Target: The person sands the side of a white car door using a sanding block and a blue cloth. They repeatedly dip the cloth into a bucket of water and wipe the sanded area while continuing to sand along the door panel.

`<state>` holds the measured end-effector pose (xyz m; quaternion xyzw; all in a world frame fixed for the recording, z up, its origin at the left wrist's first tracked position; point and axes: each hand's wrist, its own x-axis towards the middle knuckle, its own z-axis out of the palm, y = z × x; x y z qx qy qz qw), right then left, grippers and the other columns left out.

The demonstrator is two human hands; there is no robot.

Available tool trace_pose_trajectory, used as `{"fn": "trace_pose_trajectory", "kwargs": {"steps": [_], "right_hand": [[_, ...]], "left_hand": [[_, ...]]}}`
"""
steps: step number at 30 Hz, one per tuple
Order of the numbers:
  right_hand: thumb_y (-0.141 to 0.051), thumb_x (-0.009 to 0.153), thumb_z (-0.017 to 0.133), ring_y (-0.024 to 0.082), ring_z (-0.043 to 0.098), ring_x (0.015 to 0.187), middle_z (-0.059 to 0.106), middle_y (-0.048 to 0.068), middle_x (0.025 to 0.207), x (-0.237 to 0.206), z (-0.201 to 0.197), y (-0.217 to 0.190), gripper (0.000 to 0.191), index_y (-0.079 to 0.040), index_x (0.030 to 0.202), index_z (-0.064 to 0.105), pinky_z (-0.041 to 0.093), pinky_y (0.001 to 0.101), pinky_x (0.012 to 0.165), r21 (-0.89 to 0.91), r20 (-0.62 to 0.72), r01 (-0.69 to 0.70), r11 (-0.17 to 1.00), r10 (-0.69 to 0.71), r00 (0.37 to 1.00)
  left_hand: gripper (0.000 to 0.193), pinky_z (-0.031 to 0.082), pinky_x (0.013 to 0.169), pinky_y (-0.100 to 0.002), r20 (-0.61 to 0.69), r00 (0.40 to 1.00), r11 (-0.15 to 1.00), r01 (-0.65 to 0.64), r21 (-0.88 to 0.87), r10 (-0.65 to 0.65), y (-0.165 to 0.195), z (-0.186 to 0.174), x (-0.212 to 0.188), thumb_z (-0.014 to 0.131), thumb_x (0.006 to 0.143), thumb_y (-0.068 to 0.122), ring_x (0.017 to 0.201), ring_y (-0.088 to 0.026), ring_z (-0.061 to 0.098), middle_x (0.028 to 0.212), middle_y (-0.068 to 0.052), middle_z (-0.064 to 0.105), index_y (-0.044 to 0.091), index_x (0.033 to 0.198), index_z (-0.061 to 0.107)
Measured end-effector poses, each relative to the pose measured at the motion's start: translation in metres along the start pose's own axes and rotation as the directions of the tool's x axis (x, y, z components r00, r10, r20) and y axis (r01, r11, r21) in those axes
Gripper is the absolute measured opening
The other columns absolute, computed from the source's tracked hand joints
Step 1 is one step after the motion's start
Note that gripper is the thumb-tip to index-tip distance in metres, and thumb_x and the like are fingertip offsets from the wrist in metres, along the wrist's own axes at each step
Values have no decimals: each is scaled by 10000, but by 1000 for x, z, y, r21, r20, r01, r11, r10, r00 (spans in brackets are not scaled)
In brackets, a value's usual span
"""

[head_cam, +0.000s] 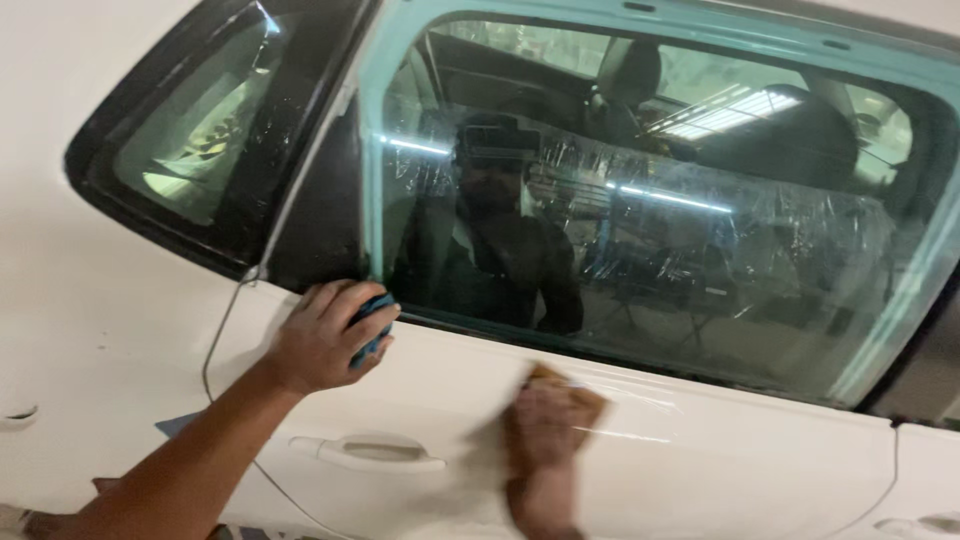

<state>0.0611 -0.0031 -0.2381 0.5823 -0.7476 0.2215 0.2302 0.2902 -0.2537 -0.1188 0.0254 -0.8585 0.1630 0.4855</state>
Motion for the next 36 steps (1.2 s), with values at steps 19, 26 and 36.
{"fn": "trace_pose_trajectory", "kwargs": {"steps": [19,26,36], "right_hand": [[-195,936,554,415,299,1481,402,189,1578,47,3,-132,564,-48,1475,480,166,602,1177,57,-16,76,996,-75,997],[-147,880,620,370,223,1513,325,183,1630,129,13,-255,684,-24,1517,405,129,583,1209,216,189,346,913,-387,902],[-106,867,633,288,286,1516,401,107,1603,150,-5,-273,645,-93,1493,480,162,519,1241,231,193,427,874,-471,861]], "left_hand": [[94,511,1013,-385,-257,123,243,823,-513,-959,-25,-137,-266,639,1098,62,1102,-218,637,1126,-154,685,-14,1151,651],[500,590,764,-389,139,58,36,987,-159,-989,19,-147,-285,666,855,224,830,-274,778,956,-131,810,89,1327,571],[1056,535,838,-498,96,261,275,946,173,-961,-9,-126,-195,891,514,613,1033,-372,628,1122,-163,621,26,1301,503]]}}
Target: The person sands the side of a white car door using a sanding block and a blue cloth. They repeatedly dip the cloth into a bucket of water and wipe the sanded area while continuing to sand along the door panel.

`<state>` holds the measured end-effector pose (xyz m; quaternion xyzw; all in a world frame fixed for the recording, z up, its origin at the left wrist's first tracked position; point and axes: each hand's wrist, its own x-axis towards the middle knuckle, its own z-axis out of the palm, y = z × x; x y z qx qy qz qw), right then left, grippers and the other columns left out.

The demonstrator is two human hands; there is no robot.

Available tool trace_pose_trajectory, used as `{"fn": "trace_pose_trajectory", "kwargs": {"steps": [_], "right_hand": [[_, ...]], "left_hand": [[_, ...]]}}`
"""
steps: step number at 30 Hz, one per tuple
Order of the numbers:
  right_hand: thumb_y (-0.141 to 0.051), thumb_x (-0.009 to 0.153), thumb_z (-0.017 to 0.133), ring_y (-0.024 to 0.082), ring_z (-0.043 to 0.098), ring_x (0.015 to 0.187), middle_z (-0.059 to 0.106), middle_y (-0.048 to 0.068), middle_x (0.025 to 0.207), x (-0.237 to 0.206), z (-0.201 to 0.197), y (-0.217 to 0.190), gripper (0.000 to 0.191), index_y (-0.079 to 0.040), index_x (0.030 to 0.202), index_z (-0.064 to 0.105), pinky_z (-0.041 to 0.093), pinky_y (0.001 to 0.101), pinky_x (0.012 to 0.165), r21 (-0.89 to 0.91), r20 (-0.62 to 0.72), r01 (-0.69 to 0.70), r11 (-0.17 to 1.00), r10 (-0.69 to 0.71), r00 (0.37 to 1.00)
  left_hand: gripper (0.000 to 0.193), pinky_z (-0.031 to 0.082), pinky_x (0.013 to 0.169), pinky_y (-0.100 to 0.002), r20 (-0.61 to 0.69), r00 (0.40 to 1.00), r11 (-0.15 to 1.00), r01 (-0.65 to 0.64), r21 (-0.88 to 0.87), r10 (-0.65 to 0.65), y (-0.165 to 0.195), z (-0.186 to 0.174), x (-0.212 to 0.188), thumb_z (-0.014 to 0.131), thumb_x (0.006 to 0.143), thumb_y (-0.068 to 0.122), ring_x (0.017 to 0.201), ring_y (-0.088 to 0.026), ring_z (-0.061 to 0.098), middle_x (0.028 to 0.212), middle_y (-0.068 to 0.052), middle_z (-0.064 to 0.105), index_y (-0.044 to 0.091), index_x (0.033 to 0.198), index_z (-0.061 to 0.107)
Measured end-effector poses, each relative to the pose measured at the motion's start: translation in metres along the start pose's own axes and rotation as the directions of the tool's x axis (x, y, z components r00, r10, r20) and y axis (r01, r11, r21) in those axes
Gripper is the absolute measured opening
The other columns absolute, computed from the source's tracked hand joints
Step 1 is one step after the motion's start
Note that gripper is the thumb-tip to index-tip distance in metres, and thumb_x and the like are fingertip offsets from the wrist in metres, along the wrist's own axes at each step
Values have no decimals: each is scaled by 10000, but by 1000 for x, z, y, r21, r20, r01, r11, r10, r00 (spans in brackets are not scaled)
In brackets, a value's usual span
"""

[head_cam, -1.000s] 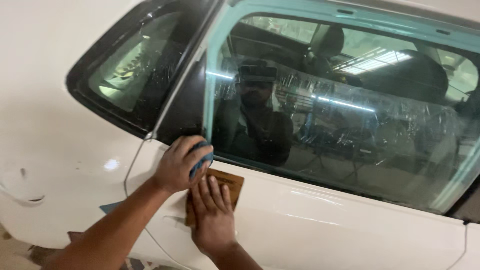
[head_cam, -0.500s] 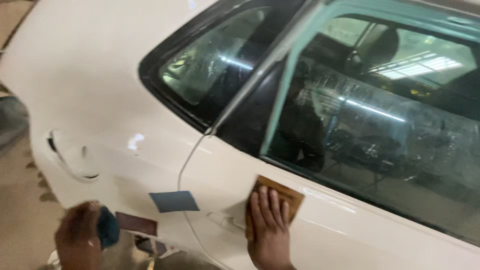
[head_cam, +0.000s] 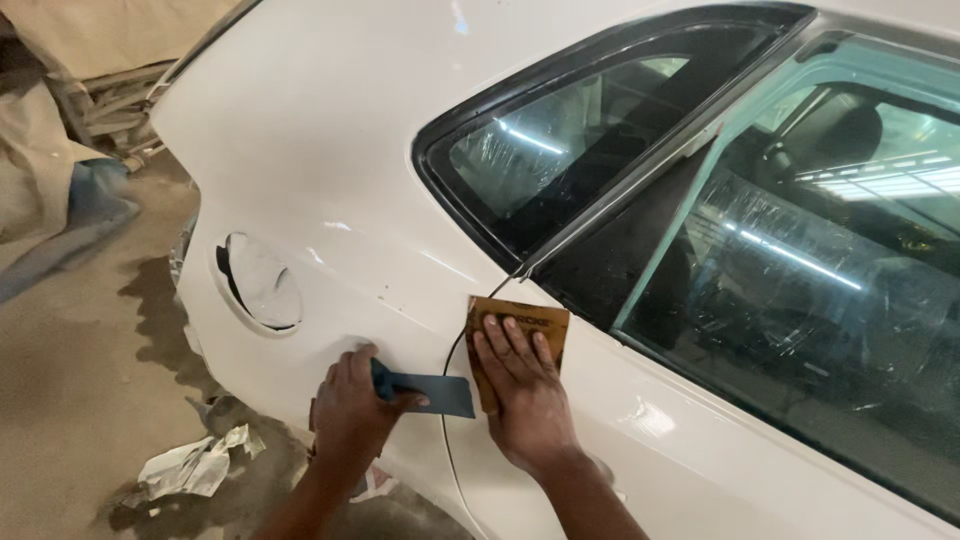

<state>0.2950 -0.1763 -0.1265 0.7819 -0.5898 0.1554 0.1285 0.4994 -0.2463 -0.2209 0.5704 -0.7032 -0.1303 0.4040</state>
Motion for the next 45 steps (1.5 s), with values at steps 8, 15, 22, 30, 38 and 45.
{"fn": "trace_pose_trajectory", "kwargs": {"steps": [8,15,22,30,38,45], "right_hand": [[-164,964,579,285,327,1500,444,81,1586,-34,14,8,508,-122,1469,532,185,541,1223,12,-75,-39,999,40,996],[-159,958,561,294,312,1509,442,96,1592,-55,10,11,513,-97,1467,544,165,541,1227,59,-99,-61,996,67,993],[-158,986,564,286,293,1531,440,85,1604,-57,10,11,478,-106,1461,555,155,543,1241,135,-90,-92,987,105,990],[-194,998,560,277,291,1524,438,70,1604,-58,15,13,467,-110,1457,558,141,542,1235,105,-100,-85,991,95,990],[-175,995,556,281,274,1537,417,70,1620,-60,16,15,485,-117,1476,540,138,542,1241,136,-70,-92,986,102,992],[-187,991,565,278,273,1532,403,68,1623,-60,17,15,499,-129,1485,526,144,553,1235,73,-82,-73,995,79,993]], "left_hand": [[975,519,905,-489,-61,988,990,139,8,-138,-39,18,3,883,554,623,1082,-353,620,1128,-149,637,39,1265,561],[647,499,844,-526,-82,910,913,-407,18,407,-40,38,-20,781,736,513,1033,-361,616,1208,-163,631,123,1236,652],[448,470,887,-522,-182,945,955,-288,-70,272,-25,45,-24,829,743,320,1089,-358,596,1178,-124,611,122,1111,669],[397,469,876,-498,-13,962,961,-272,42,273,-32,37,-10,837,626,54,1110,-324,606,1168,-43,660,148,998,733],[358,510,943,-478,-55,991,987,-111,114,118,-74,1,10,810,731,81,1076,-301,643,1170,-80,709,141,1070,714],[436,554,775,-470,-36,992,987,126,102,-123,-79,-31,47,799,861,526,866,-347,705,938,-133,738,101,950,756]]}}
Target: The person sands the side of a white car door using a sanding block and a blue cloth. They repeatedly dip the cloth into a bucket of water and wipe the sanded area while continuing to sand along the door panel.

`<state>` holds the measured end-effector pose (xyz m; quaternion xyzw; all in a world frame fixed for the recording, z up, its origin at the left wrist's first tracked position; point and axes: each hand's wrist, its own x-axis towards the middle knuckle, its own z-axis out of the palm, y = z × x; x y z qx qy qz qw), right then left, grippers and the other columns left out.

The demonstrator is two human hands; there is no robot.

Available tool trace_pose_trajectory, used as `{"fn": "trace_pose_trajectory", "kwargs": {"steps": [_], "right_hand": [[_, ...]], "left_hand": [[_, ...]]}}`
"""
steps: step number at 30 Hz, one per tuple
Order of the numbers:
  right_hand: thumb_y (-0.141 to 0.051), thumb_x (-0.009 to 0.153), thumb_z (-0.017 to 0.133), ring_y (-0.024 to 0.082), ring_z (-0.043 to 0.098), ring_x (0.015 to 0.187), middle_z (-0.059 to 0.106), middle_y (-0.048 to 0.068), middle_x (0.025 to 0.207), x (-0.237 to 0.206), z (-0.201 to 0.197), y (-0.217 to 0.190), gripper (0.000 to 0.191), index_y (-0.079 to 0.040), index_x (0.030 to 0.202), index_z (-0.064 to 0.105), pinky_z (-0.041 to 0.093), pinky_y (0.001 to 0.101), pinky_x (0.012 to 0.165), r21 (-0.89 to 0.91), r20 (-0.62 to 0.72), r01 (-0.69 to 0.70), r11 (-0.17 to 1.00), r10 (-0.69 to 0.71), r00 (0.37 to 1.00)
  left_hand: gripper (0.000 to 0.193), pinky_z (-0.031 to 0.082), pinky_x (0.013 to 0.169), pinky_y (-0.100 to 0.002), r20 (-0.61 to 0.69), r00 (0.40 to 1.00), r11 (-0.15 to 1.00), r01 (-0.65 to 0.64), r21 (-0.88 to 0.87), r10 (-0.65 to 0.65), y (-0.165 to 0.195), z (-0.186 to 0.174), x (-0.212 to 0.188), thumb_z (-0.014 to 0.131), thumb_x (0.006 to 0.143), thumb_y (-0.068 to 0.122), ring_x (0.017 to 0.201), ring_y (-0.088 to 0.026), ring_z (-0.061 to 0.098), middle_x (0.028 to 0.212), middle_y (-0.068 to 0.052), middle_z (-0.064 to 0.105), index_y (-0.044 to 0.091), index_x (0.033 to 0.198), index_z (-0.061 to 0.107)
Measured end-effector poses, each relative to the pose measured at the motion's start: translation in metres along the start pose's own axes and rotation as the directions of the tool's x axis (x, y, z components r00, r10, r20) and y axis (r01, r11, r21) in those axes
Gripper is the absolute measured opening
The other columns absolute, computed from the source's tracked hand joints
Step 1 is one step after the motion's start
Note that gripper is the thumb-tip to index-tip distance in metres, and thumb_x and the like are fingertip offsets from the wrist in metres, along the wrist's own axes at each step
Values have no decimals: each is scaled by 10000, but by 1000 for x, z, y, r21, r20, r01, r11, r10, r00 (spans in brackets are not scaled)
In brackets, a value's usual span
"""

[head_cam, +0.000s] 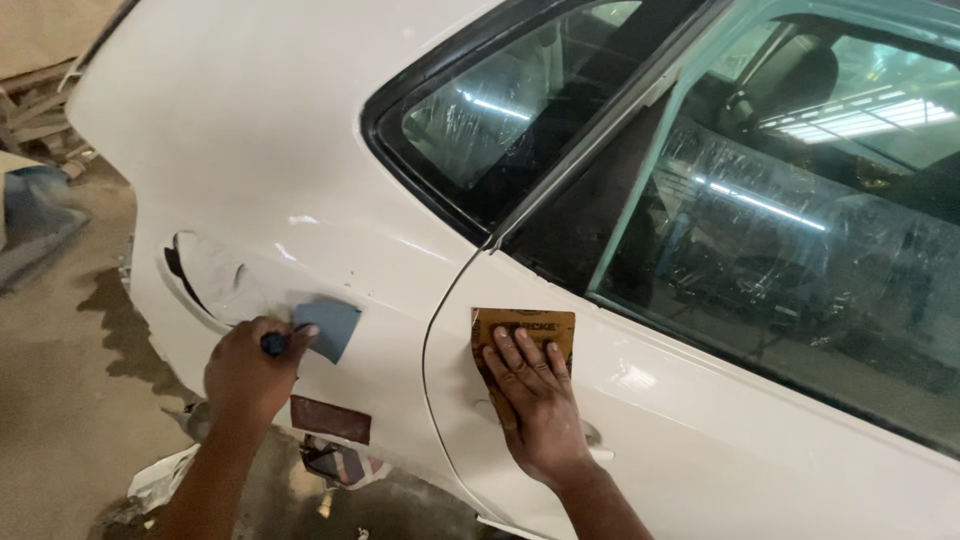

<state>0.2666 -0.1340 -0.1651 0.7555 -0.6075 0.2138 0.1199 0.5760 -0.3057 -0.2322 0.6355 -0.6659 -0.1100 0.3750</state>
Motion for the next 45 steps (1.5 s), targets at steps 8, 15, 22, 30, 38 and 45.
{"fn": "trace_pose_trajectory", "kwargs": {"steps": [8,15,22,30,38,45], "right_hand": [[-177,984,561,296,250,1532,379,90,1632,6,-14,-9,530,-114,1506,488,127,543,1228,56,75,-32,998,27,997],[-154,1046,444,285,324,1580,453,143,1649,-24,-47,-17,515,-16,1542,451,211,410,1280,799,86,-297,523,390,917],[-241,972,530,381,574,1274,564,240,1457,-56,-1,-42,521,2,1432,497,466,503,1048,873,480,-29,-487,847,229],[-119,896,683,322,759,994,789,244,1107,-89,32,-37,404,94,1239,704,599,446,890,956,282,-191,-222,874,396],[-123,855,705,339,750,950,768,263,1066,-148,90,-10,465,66,1279,673,609,439,818,790,611,-378,-483,679,407],[-156,808,720,349,734,899,734,267,1034,-186,83,22,552,40,1316,636,610,445,744,708,707,-386,-592,601,374]], "left_hand": [[530,557,746,-419,-8,989,968,144,-206,-148,8,2,-4,861,774,539,779,-300,718,858,-127,744,41,911,745],[451,554,822,-311,86,996,477,90,-874,-31,-2,48,-91,660,1028,451,929,-200,676,1037,-141,698,37,1205,646],[444,550,909,-333,646,760,-97,650,-754,76,71,111,-200,671,988,307,1051,-213,682,1157,-171,688,-15,1291,634],[443,536,987,-381,671,701,79,675,-733,240,116,133,-234,739,897,148,1142,-249,689,1231,-195,728,-69,1278,674],[457,502,1001,-400,694,716,94,688,-720,80,121,134,-233,766,851,152,1161,-237,663,1217,-155,739,-28,1262,677],[468,533,979,-410,628,766,367,549,-751,137,155,104,-214,752,871,417,1083,-269,713,1074,-172,786,-43,943,704]]}}
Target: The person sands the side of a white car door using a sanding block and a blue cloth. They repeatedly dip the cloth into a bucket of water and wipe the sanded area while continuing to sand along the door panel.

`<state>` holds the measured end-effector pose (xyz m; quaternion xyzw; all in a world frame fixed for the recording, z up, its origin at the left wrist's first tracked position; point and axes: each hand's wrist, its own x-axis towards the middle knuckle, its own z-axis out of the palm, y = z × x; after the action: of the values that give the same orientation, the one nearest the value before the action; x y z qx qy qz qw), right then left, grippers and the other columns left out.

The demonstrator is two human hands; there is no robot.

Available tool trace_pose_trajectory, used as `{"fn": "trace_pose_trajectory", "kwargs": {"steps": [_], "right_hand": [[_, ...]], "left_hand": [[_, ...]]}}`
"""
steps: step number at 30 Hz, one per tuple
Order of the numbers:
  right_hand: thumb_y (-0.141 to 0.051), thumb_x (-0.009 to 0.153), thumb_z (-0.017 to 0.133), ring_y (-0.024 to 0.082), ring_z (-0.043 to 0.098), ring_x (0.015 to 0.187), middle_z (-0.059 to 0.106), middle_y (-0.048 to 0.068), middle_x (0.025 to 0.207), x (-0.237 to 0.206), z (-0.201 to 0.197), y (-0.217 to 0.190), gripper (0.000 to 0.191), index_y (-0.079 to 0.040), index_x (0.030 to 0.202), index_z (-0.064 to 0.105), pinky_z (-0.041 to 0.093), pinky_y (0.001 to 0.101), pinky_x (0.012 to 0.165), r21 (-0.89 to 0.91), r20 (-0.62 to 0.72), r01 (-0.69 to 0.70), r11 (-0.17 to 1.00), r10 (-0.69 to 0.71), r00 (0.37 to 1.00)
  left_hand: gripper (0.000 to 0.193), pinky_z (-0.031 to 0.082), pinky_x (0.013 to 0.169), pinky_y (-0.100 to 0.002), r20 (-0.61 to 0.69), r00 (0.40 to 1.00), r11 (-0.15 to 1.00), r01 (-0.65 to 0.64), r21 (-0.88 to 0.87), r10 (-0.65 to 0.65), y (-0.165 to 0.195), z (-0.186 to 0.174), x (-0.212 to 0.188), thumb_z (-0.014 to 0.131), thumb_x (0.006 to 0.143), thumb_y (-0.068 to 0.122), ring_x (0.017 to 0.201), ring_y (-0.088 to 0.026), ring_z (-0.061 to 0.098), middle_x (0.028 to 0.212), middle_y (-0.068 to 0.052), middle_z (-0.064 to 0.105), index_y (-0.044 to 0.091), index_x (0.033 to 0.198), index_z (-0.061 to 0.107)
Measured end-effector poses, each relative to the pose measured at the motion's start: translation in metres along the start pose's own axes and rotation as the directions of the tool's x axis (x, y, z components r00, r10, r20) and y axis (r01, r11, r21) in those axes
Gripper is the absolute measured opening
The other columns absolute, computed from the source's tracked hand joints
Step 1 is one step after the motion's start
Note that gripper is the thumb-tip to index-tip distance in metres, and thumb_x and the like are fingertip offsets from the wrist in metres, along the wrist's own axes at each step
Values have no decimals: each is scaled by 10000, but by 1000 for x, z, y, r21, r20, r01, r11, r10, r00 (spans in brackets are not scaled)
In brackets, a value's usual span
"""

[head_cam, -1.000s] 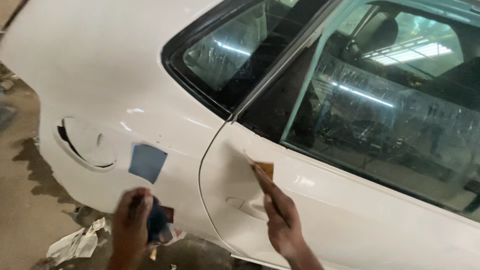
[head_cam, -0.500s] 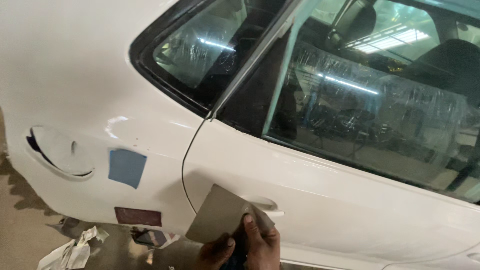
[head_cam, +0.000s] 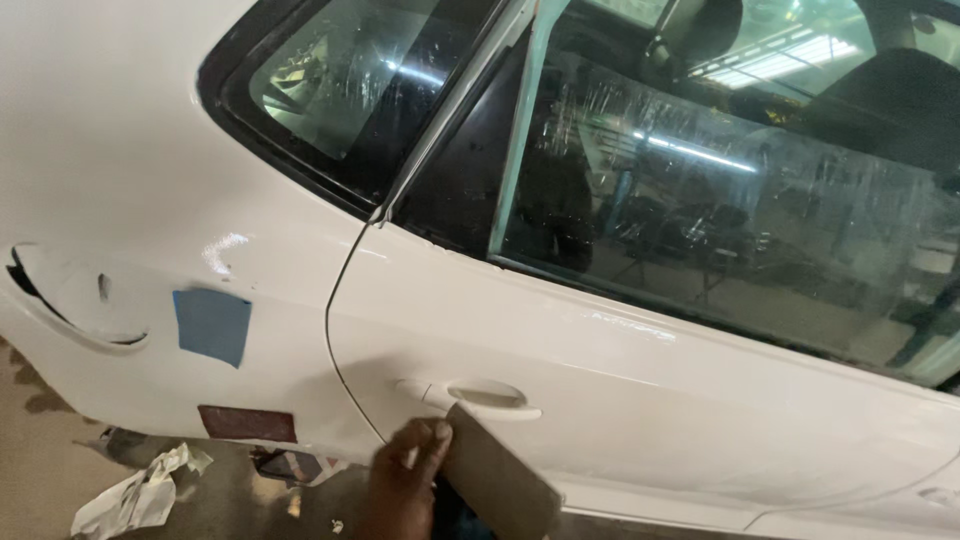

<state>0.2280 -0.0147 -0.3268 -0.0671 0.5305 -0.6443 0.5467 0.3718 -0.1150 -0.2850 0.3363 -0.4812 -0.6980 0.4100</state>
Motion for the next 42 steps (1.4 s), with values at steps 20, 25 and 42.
{"fn": "trace_pose_trajectory", "kwargs": {"steps": [20,25,42], "right_hand": [[-259,697,768,374,410,1404,472,176,1503,-51,24,-287,632,-228,1312,625,298,625,1105,-301,953,480,-824,-238,190],[-464,782,744,417,276,1460,388,210,1548,-8,31,-287,517,-125,1165,666,187,671,1143,-88,995,608,-789,-42,89],[-287,747,793,371,433,1395,524,207,1447,16,81,-286,464,-84,1149,682,339,565,1152,131,990,607,-784,130,-45]], "left_hand": [[479,340,415,-356,-518,754,828,61,-558,-405,-23,9,-46,533,1020,517,450,-196,430,587,-44,478,61,882,584],[296,589,679,-367,-627,692,858,-22,-514,-357,5,46,-73,642,849,-31,779,-243,693,854,-63,684,97,1099,548],[241,620,847,-353,-574,769,925,-61,375,283,100,72,-1,645,921,145,953,-210,759,1079,-101,799,99,1128,759]]}}
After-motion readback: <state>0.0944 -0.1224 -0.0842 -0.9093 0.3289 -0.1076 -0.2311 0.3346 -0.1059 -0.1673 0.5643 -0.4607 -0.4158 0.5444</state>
